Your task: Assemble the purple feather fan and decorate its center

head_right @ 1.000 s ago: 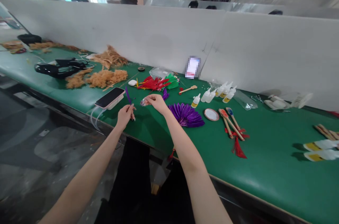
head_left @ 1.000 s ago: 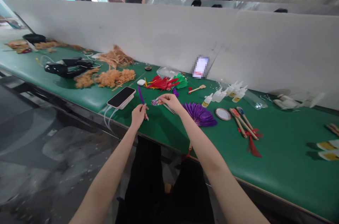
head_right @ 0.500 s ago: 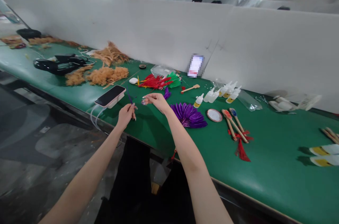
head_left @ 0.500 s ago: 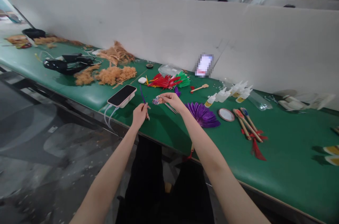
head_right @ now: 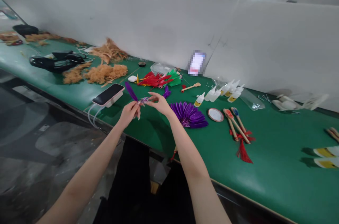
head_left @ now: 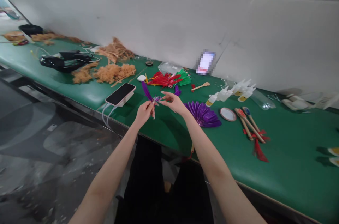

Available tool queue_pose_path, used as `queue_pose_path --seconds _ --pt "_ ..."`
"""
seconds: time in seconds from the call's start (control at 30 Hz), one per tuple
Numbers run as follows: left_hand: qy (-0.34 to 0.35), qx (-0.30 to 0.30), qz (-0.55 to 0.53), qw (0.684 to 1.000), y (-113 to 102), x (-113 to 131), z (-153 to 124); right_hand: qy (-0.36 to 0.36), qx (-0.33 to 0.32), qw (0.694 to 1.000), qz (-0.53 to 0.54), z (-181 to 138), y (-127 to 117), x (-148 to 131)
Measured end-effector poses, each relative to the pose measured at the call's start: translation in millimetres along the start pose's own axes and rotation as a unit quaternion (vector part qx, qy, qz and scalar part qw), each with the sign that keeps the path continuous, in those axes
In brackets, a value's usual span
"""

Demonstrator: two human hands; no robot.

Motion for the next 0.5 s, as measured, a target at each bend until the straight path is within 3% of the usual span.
queue_pose_path --seconds 0.5 --pt "0.008 -0.057 0.082 0.995 24.6 23.5 9.9 0.003 0.037 0.999 -0.013 -3.9 -18.0 5.5"
Point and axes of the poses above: each hand's wrist, its own z-axis towards the middle knuckle, its own y-axis out of the palm, x = y × z, the point moved 6 cm from there along z, towards the middle knuckle, and after that the axes turned 1 degree about -x, right-handed, at the moved point
